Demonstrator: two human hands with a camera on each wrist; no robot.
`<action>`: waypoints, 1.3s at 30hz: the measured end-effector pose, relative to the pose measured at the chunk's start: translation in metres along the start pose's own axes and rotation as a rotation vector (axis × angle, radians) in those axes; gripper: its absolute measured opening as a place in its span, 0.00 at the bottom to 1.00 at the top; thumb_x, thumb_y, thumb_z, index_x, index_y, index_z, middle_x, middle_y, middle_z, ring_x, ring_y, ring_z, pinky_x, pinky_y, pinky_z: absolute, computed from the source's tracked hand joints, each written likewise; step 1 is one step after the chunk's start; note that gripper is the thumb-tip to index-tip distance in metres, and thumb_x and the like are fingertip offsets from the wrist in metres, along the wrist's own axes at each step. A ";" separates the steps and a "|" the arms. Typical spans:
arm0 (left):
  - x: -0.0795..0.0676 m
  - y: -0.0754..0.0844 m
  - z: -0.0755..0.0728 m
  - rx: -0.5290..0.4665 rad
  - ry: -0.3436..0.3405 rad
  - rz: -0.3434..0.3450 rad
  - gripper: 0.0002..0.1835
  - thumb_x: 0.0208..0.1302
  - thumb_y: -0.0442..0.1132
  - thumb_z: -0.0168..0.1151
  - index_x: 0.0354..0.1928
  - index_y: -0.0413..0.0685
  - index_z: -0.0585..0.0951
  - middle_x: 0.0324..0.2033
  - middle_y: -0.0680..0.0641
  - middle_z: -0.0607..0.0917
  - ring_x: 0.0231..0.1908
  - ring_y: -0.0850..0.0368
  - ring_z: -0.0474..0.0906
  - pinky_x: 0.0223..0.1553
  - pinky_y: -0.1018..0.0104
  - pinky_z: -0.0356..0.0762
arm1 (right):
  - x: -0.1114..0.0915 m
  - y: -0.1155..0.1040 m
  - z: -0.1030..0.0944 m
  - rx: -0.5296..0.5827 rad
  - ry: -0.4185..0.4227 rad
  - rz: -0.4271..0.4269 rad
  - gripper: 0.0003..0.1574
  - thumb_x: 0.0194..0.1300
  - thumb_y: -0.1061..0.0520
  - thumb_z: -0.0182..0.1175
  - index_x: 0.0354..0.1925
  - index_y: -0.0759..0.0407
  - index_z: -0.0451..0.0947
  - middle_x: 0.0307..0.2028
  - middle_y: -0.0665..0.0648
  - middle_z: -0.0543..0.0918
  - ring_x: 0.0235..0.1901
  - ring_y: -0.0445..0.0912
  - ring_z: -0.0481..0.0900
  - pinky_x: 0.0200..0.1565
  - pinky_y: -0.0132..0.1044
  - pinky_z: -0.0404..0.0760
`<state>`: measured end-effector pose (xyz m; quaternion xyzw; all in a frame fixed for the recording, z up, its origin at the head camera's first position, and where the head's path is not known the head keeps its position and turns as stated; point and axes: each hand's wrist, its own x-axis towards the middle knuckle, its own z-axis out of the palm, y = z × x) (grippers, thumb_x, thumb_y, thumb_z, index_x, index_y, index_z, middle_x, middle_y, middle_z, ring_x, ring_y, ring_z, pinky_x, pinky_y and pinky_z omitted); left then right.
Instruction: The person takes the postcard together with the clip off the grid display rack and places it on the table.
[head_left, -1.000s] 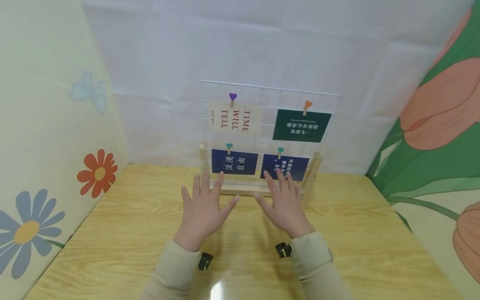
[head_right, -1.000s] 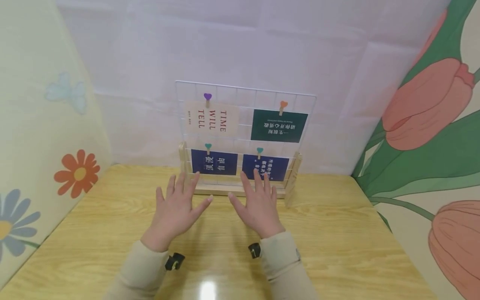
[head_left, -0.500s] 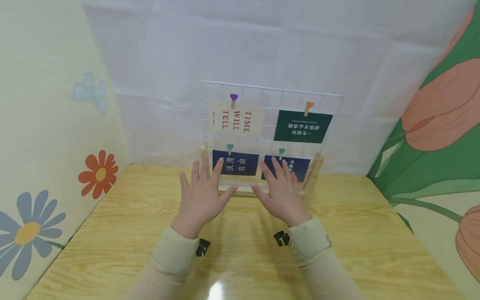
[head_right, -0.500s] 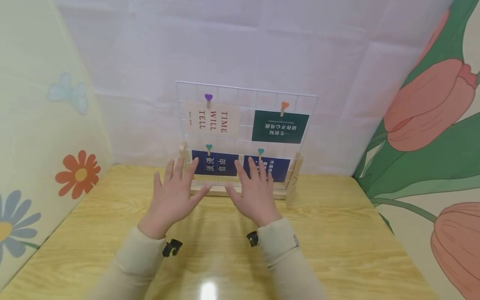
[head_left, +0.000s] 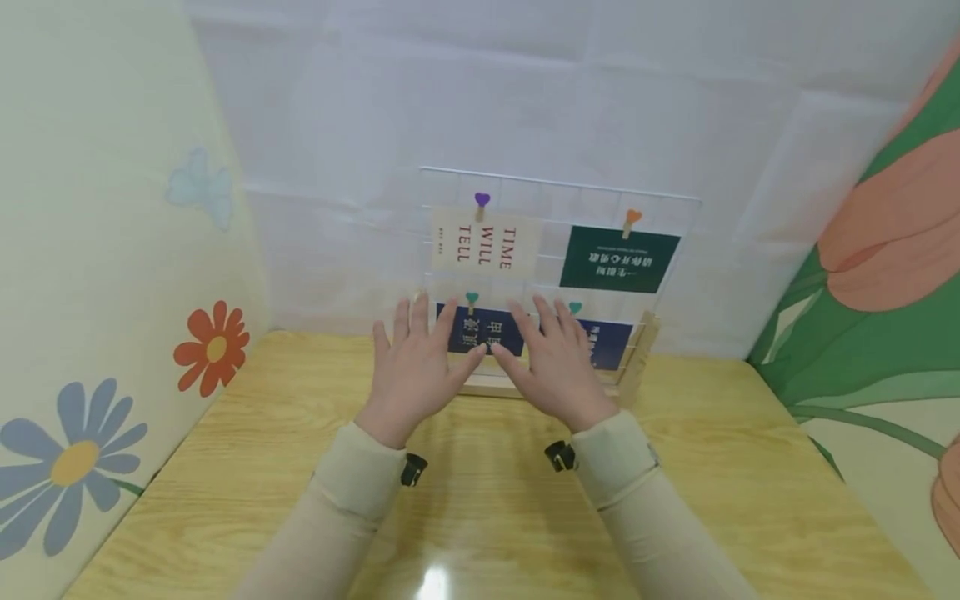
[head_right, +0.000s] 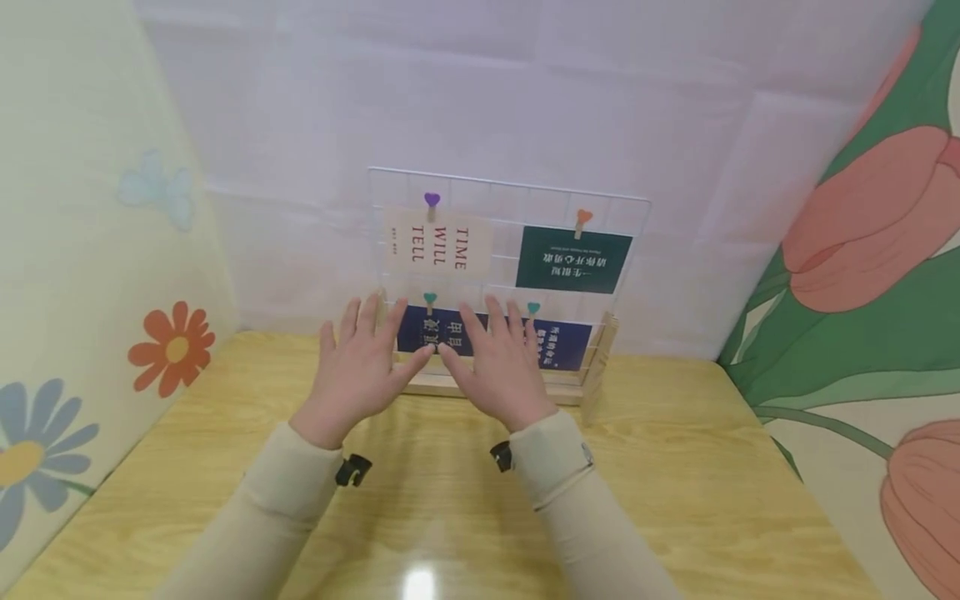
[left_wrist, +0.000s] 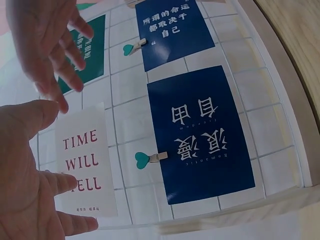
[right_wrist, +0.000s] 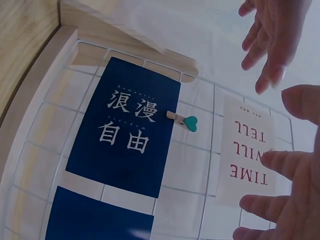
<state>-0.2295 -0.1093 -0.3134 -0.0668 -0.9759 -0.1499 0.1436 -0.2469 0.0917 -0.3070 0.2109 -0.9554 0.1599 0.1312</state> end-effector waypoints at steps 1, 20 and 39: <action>0.001 0.001 -0.001 0.007 0.000 0.002 0.47 0.73 0.73 0.45 0.83 0.55 0.52 0.80 0.32 0.47 0.78 0.32 0.37 0.70 0.25 0.36 | 0.001 -0.001 -0.001 0.004 0.000 -0.001 0.44 0.79 0.32 0.46 0.82 0.49 0.53 0.81 0.64 0.49 0.79 0.64 0.39 0.73 0.69 0.46; 0.028 -0.004 -0.002 0.060 0.011 0.022 0.45 0.74 0.69 0.47 0.83 0.52 0.53 0.80 0.32 0.49 0.78 0.31 0.41 0.71 0.26 0.41 | 0.040 -0.013 -0.027 -0.077 0.039 -0.059 0.44 0.79 0.35 0.47 0.83 0.50 0.51 0.81 0.65 0.48 0.79 0.65 0.43 0.73 0.67 0.47; 0.053 -0.010 -0.025 -0.044 0.020 0.036 0.47 0.76 0.67 0.47 0.84 0.51 0.46 0.80 0.33 0.47 0.78 0.31 0.41 0.71 0.28 0.45 | 0.076 -0.026 -0.048 -0.154 0.119 -0.056 0.42 0.79 0.36 0.50 0.81 0.50 0.55 0.79 0.63 0.55 0.77 0.63 0.52 0.72 0.65 0.54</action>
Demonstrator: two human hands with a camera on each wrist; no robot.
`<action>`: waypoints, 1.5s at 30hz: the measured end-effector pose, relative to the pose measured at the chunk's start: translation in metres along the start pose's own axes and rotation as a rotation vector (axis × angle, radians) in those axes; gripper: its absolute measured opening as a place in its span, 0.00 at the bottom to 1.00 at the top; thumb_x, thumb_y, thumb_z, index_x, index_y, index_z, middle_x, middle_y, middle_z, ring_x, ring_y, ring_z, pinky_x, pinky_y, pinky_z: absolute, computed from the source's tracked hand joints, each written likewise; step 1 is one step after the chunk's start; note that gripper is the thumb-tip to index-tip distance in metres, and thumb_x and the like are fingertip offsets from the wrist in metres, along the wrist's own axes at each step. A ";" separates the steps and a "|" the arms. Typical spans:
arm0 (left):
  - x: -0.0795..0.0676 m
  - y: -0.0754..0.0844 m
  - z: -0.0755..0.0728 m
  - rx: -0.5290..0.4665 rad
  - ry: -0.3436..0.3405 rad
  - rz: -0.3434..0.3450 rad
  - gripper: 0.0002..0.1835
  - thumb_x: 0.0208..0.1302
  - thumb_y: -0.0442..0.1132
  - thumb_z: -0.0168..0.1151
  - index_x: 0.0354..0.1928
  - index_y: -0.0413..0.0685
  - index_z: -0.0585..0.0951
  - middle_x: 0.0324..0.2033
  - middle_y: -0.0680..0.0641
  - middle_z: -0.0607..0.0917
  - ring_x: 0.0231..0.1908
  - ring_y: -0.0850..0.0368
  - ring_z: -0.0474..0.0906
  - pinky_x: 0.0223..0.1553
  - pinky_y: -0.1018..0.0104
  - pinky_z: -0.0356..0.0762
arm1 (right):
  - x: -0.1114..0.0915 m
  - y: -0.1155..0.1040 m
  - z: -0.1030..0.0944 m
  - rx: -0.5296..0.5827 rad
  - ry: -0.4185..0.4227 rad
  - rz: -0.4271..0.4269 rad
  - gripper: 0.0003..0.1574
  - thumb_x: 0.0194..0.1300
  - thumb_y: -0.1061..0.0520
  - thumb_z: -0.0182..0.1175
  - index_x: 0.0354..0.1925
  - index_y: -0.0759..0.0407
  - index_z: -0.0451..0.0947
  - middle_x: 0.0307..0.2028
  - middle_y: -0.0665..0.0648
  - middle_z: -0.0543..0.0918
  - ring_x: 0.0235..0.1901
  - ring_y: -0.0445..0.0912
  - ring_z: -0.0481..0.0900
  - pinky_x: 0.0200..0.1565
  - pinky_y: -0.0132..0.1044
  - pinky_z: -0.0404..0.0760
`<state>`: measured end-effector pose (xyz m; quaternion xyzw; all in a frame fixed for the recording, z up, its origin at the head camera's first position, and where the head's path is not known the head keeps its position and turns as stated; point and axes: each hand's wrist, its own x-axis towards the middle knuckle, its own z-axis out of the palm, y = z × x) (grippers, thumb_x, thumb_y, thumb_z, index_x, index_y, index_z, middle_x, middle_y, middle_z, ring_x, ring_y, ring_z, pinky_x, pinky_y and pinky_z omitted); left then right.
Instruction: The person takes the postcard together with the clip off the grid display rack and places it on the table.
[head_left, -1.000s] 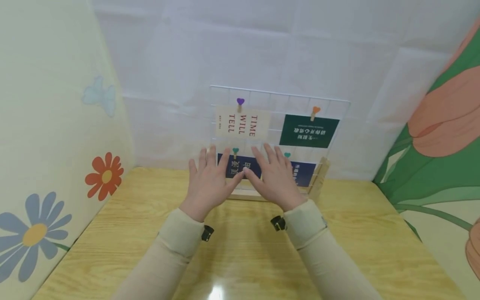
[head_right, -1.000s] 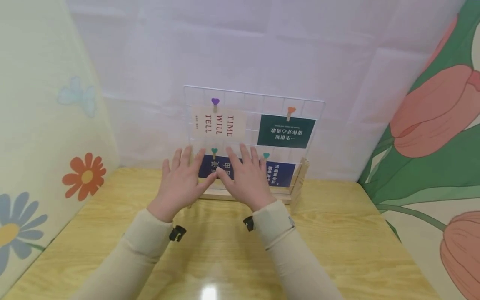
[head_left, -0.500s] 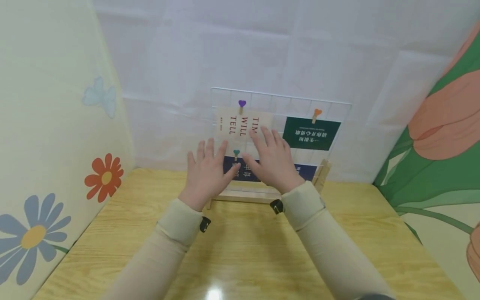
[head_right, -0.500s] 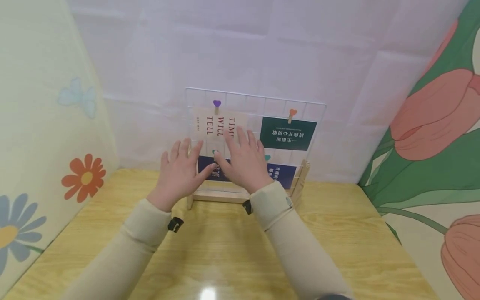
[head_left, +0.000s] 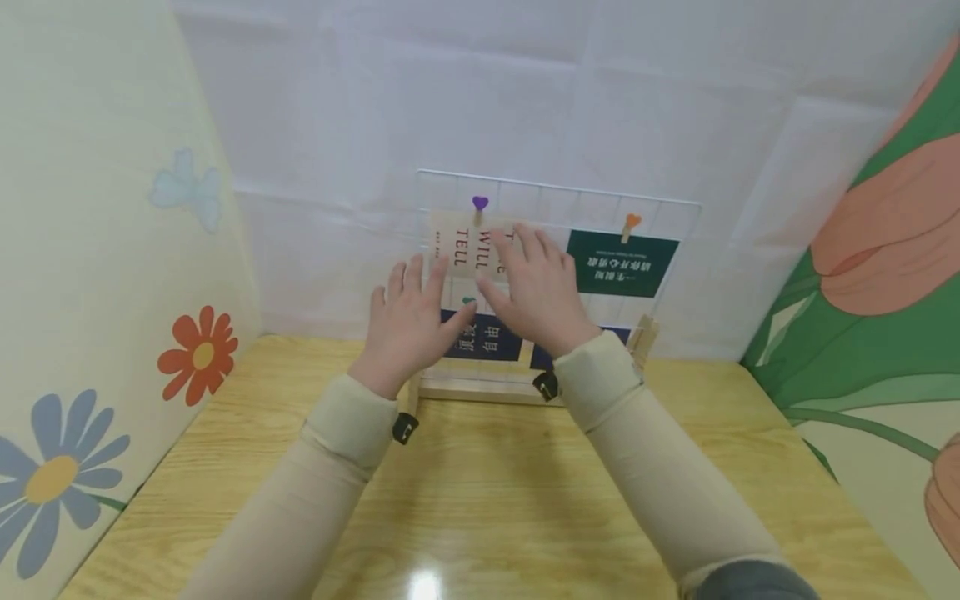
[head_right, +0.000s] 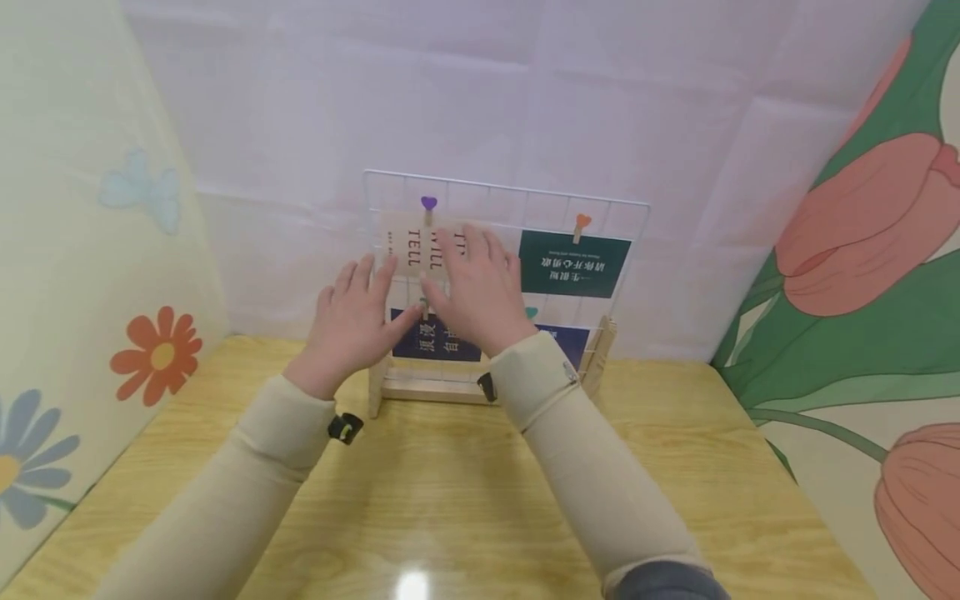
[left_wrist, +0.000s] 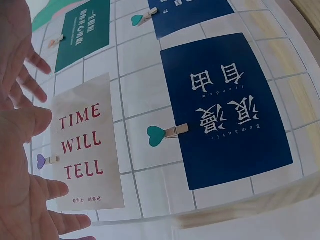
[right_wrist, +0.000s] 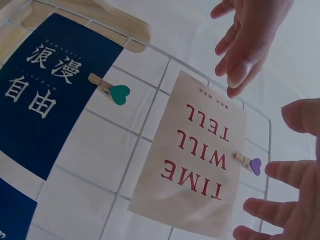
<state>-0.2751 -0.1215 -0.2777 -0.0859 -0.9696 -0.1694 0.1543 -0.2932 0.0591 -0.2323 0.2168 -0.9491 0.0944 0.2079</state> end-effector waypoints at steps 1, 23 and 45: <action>0.001 0.000 -0.001 -0.015 -0.002 -0.002 0.47 0.76 0.67 0.47 0.84 0.51 0.45 0.80 0.33 0.47 0.78 0.31 0.41 0.72 0.29 0.45 | 0.003 -0.001 -0.001 -0.007 0.013 -0.002 0.42 0.79 0.37 0.51 0.80 0.51 0.56 0.79 0.64 0.55 0.76 0.63 0.53 0.72 0.65 0.56; 0.020 0.001 -0.013 -0.113 0.031 0.016 0.49 0.76 0.62 0.51 0.82 0.39 0.44 0.79 0.29 0.47 0.77 0.31 0.45 0.72 0.32 0.53 | 0.054 -0.009 -0.018 -0.021 0.009 -0.001 0.39 0.80 0.42 0.49 0.80 0.56 0.56 0.76 0.67 0.61 0.75 0.60 0.59 0.74 0.53 0.58; 0.029 -0.007 -0.019 -0.368 0.165 0.017 0.39 0.77 0.46 0.57 0.79 0.36 0.53 0.66 0.31 0.71 0.65 0.34 0.69 0.64 0.39 0.71 | 0.076 -0.017 -0.019 0.068 -0.052 0.022 0.29 0.85 0.48 0.40 0.72 0.62 0.69 0.64 0.63 0.77 0.62 0.54 0.76 0.65 0.46 0.74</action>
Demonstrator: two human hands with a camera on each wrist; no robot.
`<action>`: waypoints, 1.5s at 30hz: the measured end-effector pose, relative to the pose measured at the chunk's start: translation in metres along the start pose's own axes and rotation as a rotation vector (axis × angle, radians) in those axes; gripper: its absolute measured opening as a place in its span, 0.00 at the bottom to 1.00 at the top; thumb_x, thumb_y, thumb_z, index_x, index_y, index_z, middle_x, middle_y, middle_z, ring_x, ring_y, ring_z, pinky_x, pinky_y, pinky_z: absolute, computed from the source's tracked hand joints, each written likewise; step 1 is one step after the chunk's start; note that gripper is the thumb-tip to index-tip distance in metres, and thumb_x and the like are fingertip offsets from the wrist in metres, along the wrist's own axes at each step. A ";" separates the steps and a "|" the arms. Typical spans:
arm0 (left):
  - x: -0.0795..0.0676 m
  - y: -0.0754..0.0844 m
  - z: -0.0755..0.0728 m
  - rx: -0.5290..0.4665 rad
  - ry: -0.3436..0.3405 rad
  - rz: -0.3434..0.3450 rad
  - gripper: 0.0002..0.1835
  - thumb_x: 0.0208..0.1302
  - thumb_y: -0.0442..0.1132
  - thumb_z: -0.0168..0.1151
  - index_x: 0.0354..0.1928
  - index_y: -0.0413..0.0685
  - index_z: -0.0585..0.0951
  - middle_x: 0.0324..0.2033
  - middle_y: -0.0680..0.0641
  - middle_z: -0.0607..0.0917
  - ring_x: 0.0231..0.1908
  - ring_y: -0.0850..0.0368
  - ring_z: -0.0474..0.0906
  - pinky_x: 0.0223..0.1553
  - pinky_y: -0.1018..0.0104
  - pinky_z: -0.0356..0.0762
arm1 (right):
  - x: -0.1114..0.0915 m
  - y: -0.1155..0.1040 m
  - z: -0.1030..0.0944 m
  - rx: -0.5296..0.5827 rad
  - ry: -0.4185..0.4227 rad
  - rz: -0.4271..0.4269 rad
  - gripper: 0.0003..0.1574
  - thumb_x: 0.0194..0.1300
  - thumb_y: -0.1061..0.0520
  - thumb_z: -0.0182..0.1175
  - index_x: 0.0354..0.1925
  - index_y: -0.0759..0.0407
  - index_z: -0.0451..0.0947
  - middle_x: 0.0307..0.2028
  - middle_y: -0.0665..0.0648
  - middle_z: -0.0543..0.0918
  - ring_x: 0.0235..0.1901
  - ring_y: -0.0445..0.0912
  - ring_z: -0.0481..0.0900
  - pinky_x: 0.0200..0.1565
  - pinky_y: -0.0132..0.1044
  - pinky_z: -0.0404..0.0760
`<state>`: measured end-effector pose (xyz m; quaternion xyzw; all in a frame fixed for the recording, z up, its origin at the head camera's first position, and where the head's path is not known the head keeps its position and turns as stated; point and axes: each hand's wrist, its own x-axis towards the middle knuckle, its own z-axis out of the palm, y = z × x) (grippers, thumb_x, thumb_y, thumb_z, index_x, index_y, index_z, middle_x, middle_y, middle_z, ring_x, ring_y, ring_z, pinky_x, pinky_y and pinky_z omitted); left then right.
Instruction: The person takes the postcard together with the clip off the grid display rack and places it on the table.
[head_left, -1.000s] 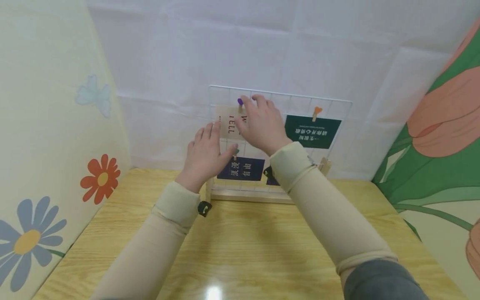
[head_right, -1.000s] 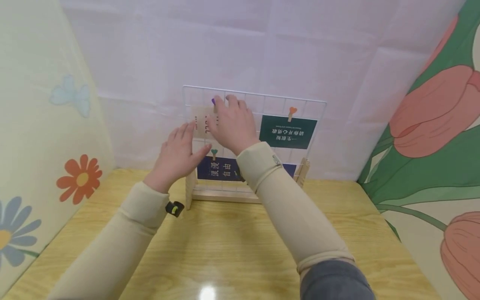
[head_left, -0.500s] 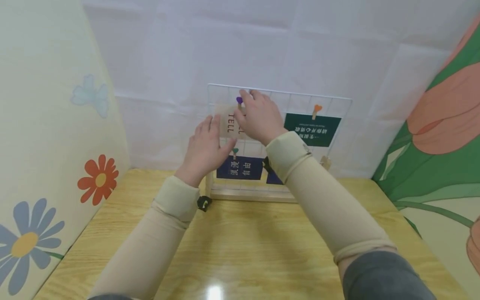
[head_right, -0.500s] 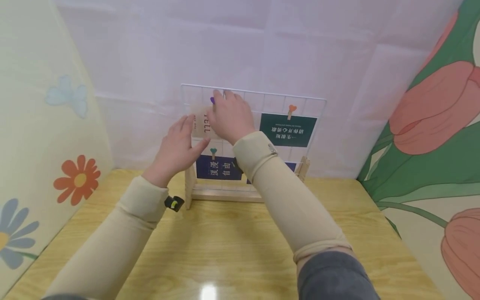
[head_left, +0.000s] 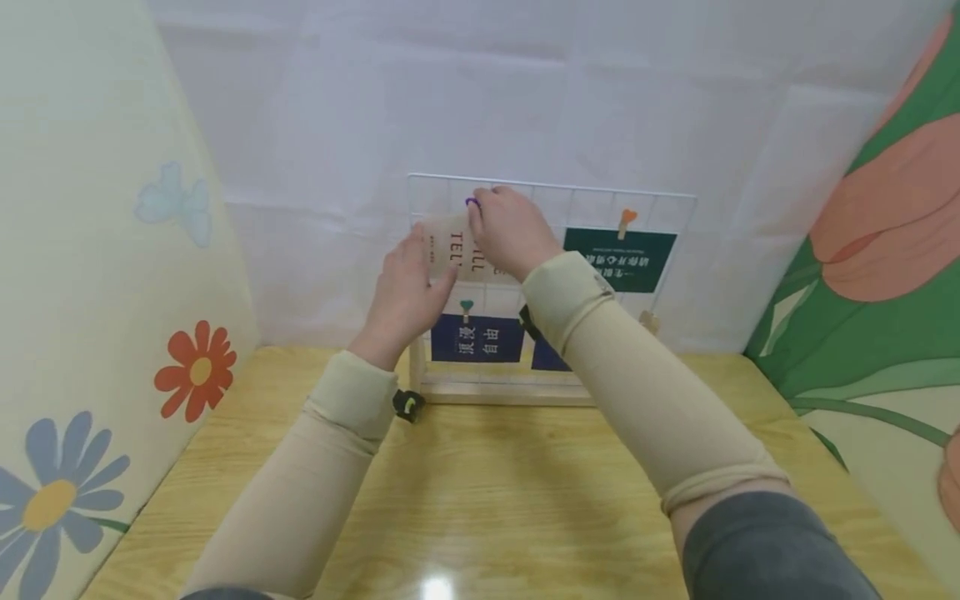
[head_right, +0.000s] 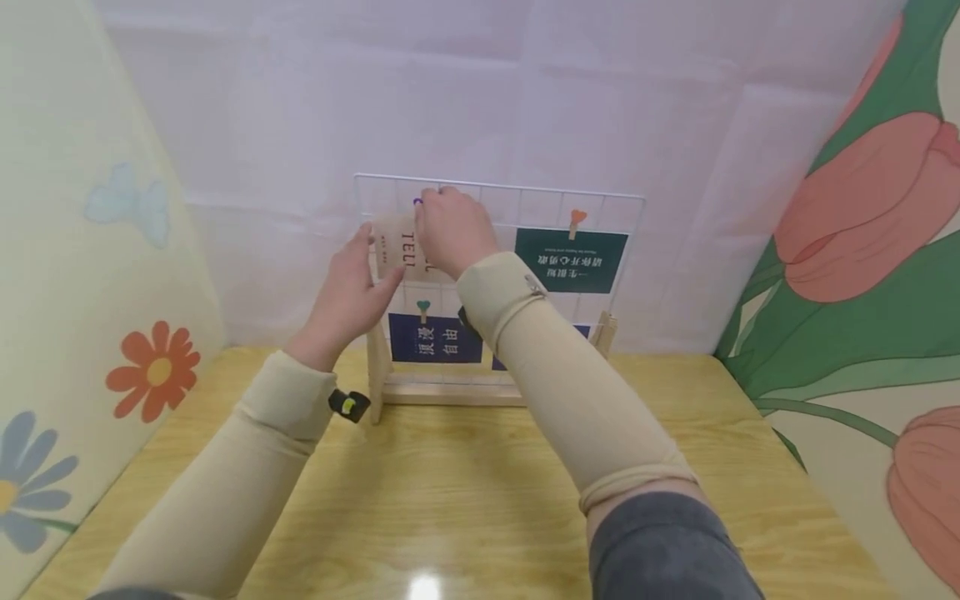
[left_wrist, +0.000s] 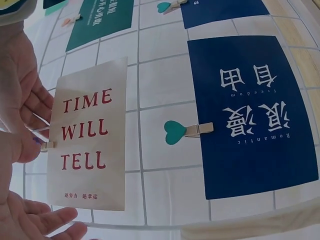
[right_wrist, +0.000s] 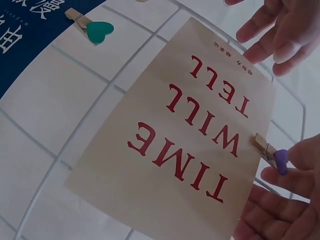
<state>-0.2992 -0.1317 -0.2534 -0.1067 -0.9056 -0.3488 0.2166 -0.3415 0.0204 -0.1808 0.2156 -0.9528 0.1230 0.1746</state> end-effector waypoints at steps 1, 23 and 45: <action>0.000 0.000 0.000 -0.010 0.007 -0.010 0.39 0.77 0.46 0.56 0.79 0.35 0.53 0.67 0.31 0.70 0.66 0.34 0.68 0.66 0.40 0.69 | 0.000 0.000 0.000 0.003 0.000 0.001 0.29 0.85 0.48 0.40 0.71 0.62 0.71 0.62 0.62 0.78 0.61 0.53 0.77 0.65 0.46 0.74; 0.026 -0.002 -0.007 -0.025 0.108 -0.152 0.23 0.80 0.40 0.48 0.70 0.35 0.72 0.57 0.36 0.80 0.56 0.40 0.77 0.59 0.47 0.75 | 0.005 0.001 -0.007 0.088 -0.037 0.029 0.24 0.85 0.50 0.43 0.67 0.59 0.75 0.55 0.57 0.83 0.55 0.48 0.80 0.61 0.40 0.77; 0.032 -0.004 -0.010 -0.036 0.133 -0.208 0.18 0.80 0.38 0.48 0.62 0.37 0.78 0.57 0.37 0.82 0.55 0.41 0.79 0.59 0.48 0.76 | 0.005 0.007 -0.012 0.208 -0.018 0.022 0.18 0.83 0.49 0.48 0.54 0.56 0.81 0.44 0.55 0.84 0.42 0.46 0.80 0.47 0.37 0.80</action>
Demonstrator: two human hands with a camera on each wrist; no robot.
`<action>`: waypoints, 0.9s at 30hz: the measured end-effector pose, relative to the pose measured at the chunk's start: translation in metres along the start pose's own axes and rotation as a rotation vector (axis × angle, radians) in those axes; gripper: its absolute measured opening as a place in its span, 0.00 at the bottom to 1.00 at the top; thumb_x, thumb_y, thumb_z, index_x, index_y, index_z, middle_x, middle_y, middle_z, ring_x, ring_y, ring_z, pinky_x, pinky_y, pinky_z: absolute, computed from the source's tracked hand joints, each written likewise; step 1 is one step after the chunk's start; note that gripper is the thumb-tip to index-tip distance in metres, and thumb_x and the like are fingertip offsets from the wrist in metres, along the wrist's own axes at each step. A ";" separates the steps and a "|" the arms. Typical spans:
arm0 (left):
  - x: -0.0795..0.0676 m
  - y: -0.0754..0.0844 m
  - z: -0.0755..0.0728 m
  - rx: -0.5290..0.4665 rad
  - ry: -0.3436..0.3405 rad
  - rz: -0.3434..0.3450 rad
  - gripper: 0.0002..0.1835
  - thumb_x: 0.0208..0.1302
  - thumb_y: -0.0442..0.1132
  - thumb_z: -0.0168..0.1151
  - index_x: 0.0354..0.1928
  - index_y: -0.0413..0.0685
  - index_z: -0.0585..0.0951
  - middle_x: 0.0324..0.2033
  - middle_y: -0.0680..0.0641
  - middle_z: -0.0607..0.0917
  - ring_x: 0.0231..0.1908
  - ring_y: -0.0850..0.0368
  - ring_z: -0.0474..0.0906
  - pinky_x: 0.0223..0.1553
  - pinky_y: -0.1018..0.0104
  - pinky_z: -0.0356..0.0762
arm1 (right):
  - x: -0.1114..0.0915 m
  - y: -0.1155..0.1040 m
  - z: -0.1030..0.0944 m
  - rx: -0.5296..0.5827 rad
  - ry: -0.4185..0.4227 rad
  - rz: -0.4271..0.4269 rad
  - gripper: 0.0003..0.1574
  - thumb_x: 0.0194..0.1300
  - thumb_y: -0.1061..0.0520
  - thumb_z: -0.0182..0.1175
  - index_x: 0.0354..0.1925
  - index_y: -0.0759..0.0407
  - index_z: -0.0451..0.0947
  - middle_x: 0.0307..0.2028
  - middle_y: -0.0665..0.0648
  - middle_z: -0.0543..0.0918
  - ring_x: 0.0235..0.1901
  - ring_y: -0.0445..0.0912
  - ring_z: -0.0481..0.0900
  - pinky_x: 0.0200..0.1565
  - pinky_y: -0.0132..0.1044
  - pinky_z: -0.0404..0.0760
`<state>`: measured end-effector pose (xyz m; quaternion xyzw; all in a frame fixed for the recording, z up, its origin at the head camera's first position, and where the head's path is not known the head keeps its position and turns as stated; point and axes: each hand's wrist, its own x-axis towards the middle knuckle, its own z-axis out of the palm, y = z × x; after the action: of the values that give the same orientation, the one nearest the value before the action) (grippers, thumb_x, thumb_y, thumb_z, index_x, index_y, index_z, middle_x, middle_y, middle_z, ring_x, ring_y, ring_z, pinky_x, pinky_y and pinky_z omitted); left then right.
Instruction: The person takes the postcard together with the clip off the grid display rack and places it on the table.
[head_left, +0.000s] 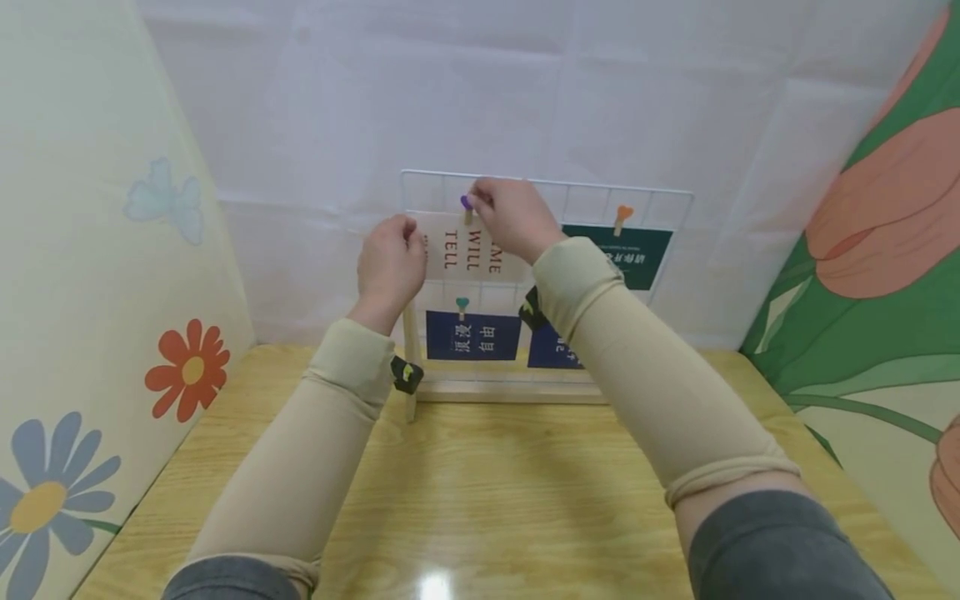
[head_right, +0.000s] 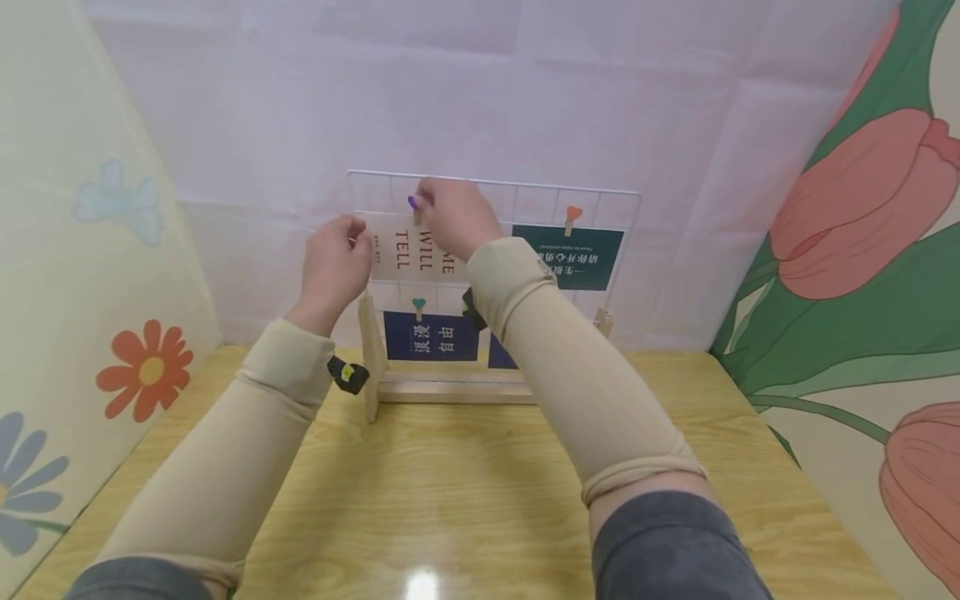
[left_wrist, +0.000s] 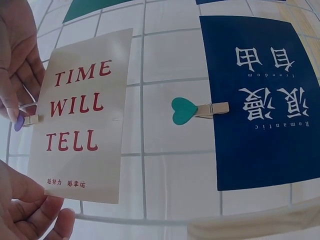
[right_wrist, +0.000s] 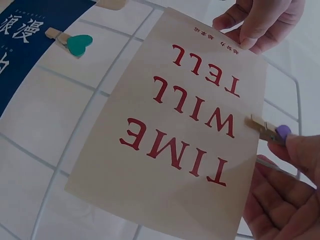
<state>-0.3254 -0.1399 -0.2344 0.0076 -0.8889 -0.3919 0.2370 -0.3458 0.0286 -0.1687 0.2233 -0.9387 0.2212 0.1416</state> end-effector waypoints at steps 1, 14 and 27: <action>0.000 0.000 0.000 0.000 -0.001 0.001 0.17 0.80 0.38 0.48 0.61 0.37 0.78 0.57 0.37 0.82 0.55 0.41 0.79 0.58 0.48 0.76 | 0.000 0.000 0.001 0.007 0.009 0.007 0.18 0.83 0.49 0.48 0.54 0.56 0.81 0.45 0.55 0.84 0.42 0.46 0.80 0.47 0.38 0.80; -0.002 -0.006 -0.004 -0.104 -0.023 0.043 0.14 0.79 0.36 0.49 0.56 0.35 0.79 0.49 0.38 0.82 0.47 0.44 0.78 0.49 0.52 0.79 | -0.010 -0.001 0.003 0.103 0.054 0.089 0.21 0.84 0.44 0.44 0.60 0.50 0.77 0.60 0.53 0.82 0.61 0.46 0.78 0.64 0.42 0.75; -0.019 -0.008 -0.012 -0.204 -0.065 0.134 0.12 0.80 0.36 0.49 0.53 0.34 0.77 0.47 0.39 0.78 0.49 0.46 0.74 0.53 0.54 0.77 | -0.036 0.010 0.006 0.110 0.099 0.002 0.21 0.83 0.46 0.47 0.60 0.54 0.79 0.65 0.55 0.79 0.67 0.49 0.72 0.70 0.45 0.67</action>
<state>-0.3043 -0.1502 -0.2412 -0.0887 -0.8501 -0.4638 0.2331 -0.3210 0.0464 -0.1905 0.2186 -0.9172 0.2835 0.1749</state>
